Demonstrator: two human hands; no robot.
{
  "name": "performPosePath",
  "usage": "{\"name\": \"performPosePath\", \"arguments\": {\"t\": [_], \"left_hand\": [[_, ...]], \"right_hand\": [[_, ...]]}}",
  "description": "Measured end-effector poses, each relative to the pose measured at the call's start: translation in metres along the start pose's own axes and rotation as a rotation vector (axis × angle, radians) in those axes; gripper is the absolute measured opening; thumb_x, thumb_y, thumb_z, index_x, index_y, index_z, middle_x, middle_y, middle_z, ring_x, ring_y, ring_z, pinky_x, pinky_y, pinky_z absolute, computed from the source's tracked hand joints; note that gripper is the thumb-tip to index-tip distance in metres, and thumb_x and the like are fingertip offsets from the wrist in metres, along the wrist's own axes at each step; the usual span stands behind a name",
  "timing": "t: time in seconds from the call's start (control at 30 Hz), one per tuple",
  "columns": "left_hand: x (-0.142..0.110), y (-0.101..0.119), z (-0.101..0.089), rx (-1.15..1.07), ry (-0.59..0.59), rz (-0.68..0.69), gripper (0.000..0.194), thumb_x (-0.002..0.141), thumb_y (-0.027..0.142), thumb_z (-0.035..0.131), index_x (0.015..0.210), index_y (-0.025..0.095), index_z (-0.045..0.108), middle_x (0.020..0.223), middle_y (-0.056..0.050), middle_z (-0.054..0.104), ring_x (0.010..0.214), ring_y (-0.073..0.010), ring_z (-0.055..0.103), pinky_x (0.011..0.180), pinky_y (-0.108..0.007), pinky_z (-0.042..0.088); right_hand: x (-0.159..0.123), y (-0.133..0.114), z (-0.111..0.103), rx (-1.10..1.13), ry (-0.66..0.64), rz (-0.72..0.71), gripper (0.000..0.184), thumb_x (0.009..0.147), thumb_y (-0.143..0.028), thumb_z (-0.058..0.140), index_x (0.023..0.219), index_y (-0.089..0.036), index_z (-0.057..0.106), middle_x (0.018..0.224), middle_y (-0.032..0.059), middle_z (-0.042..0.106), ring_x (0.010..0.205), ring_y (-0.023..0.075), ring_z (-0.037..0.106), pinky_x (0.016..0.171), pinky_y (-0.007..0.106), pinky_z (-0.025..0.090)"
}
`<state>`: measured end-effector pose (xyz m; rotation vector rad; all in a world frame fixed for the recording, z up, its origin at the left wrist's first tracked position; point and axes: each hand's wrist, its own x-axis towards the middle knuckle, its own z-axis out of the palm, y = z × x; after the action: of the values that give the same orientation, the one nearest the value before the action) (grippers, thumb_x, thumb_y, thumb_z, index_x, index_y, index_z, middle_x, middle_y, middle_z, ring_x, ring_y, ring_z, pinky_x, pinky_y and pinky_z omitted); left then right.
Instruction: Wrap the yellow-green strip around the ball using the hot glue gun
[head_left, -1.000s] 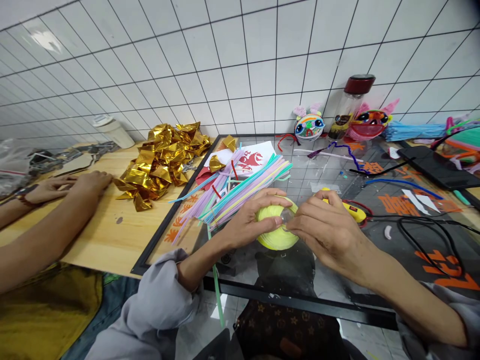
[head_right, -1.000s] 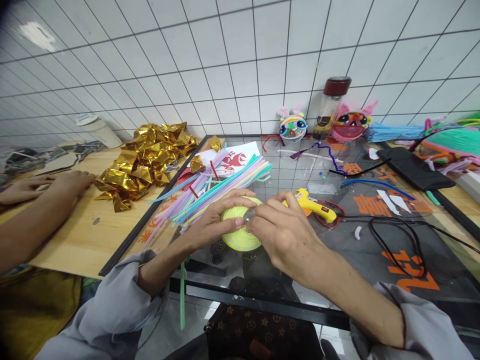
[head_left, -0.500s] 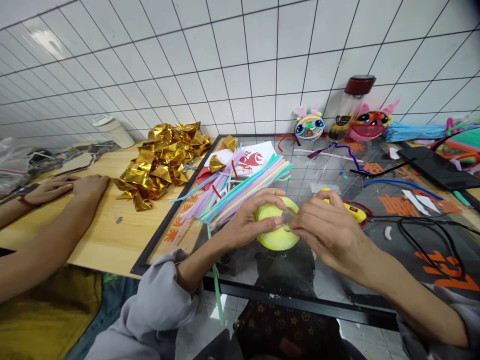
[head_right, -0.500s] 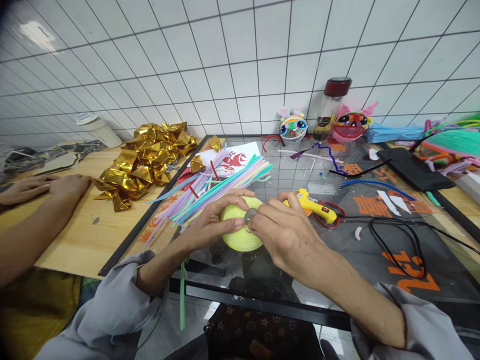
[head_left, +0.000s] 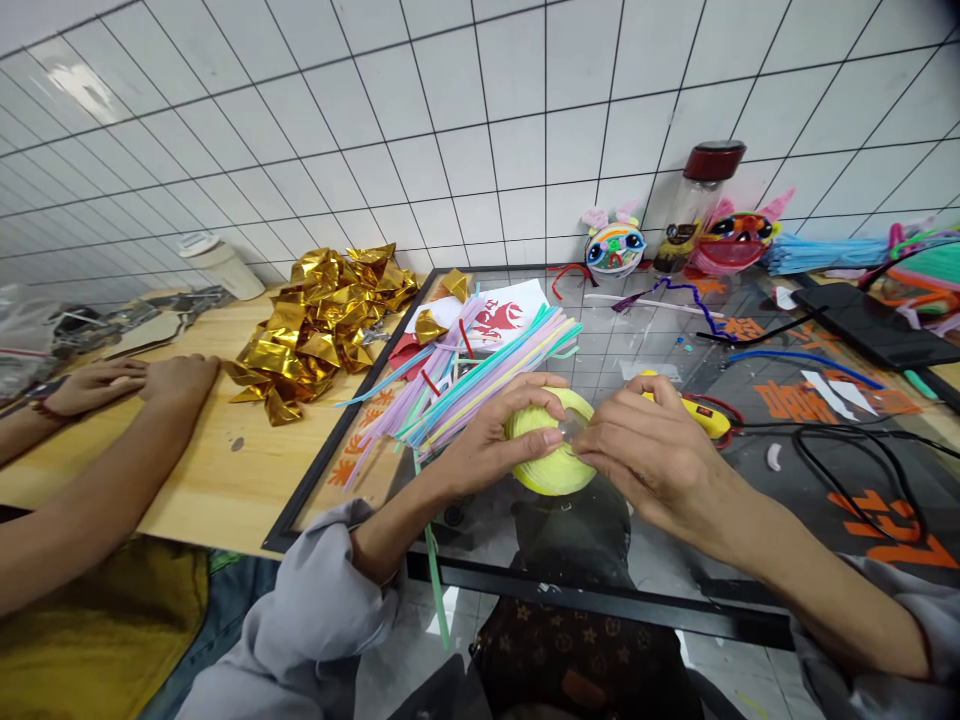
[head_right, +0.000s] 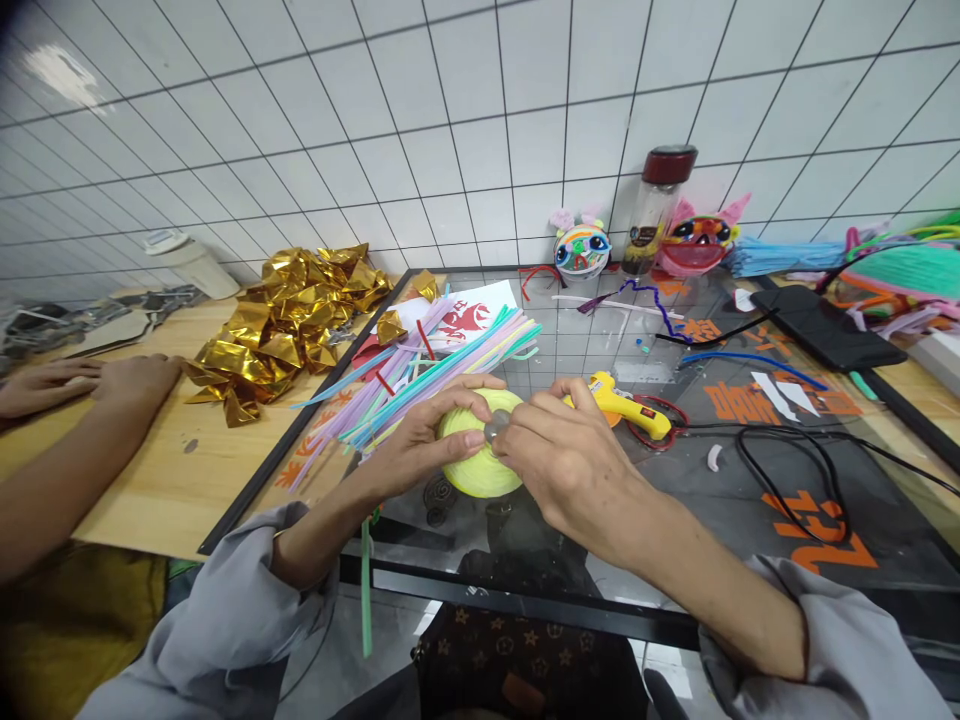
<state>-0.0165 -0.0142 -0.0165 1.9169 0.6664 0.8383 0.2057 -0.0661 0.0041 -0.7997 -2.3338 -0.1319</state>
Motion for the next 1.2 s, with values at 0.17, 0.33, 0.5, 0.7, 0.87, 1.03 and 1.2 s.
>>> {"name": "performPosePath", "arguments": {"t": [0.17, 0.33, 0.5, 0.7, 0.87, 1.03, 1.2], "left_hand": [[0.0004, 0.0003, -0.0009, 0.043, -0.018, 0.007, 0.025, 0.093, 0.043, 0.066, 0.104, 0.021, 0.065, 0.142, -0.011, 0.058, 0.138, -0.0264, 0.052, 0.121, -0.047, 0.037], [-0.0002, 0.0003, -0.0002, 0.034, -0.022, 0.026, 0.035, 0.094, 0.054, 0.061, 0.106, 0.02, 0.064, 0.141, -0.012, 0.057, 0.139, -0.0272, 0.052, 0.122, -0.046, 0.036], [-0.0009, 0.0029, 0.0018, 0.027, -0.006, -0.011, 0.036, 0.095, 0.055, 0.058, 0.106, 0.021, 0.064, 0.142, -0.012, 0.057, 0.14, -0.028, 0.051, 0.123, -0.046, 0.034], [-0.0011, 0.0028, 0.0028, 0.01, 0.006, -0.012, 0.026, 0.096, 0.045, 0.06, 0.104, 0.021, 0.065, 0.141, -0.011, 0.057, 0.139, -0.0265, 0.052, 0.122, -0.045, 0.034], [-0.0001, 0.0018, 0.0056, -0.025, 0.035, -0.029, 0.022, 0.091, 0.042, 0.067, 0.1, 0.022, 0.065, 0.141, -0.009, 0.059, 0.137, -0.0279, 0.053, 0.12, -0.046, 0.037], [0.0017, 0.0001, 0.0079, -0.028, 0.061, -0.025, 0.021, 0.088, 0.039, 0.071, 0.097, 0.022, 0.064, 0.141, -0.01, 0.059, 0.137, -0.0289, 0.053, 0.12, -0.047, 0.038], [0.0009, -0.0025, 0.0048, -0.014, 0.064, -0.022, 0.018, 0.089, 0.036, 0.068, 0.099, 0.022, 0.064, 0.14, -0.01, 0.06, 0.135, -0.0275, 0.054, 0.119, -0.046, 0.037]], "right_hand": [[-0.0003, 0.0008, 0.0002, -0.006, -0.003, -0.003, 0.024, 0.094, -0.001, 0.048, 0.087, -0.018, 0.063, 0.076, 0.0009, 0.063, 0.076, 0.0169, 0.051, 0.081, 0.035, 0.033], [0.0003, 0.0006, 0.0005, -0.014, 0.004, -0.011, 0.021, 0.092, 0.0, 0.052, 0.087, -0.016, 0.064, 0.076, 0.0015, 0.063, 0.075, 0.0167, 0.051, 0.081, 0.034, 0.033], [0.0003, 0.0013, 0.0008, -0.011, 0.0, -0.017, 0.02, 0.094, -0.001, 0.052, 0.088, -0.015, 0.065, 0.076, 0.0018, 0.064, 0.075, 0.0166, 0.053, 0.083, 0.035, 0.033], [-0.001, 0.0019, 0.0031, -0.007, 0.013, -0.016, 0.021, 0.093, 0.0, 0.053, 0.088, -0.016, 0.066, 0.076, 0.0016, 0.064, 0.075, 0.0169, 0.054, 0.083, 0.035, 0.033], [-0.0002, 0.002, 0.0033, 0.008, 0.015, -0.016, 0.019, 0.095, -0.002, 0.054, 0.091, -0.015, 0.066, 0.078, 0.0017, 0.066, 0.076, 0.0164, 0.054, 0.082, 0.035, 0.034], [0.001, 0.0017, 0.0027, -0.001, 0.021, -0.018, 0.018, 0.095, -0.004, 0.053, 0.091, -0.015, 0.067, 0.078, 0.0021, 0.066, 0.076, 0.0166, 0.053, 0.082, 0.035, 0.034], [0.001, 0.0018, 0.0042, 0.013, 0.035, -0.006, 0.017, 0.096, -0.005, 0.053, 0.091, -0.015, 0.066, 0.078, 0.0028, 0.066, 0.075, 0.0164, 0.054, 0.078, 0.034, 0.034]]}}
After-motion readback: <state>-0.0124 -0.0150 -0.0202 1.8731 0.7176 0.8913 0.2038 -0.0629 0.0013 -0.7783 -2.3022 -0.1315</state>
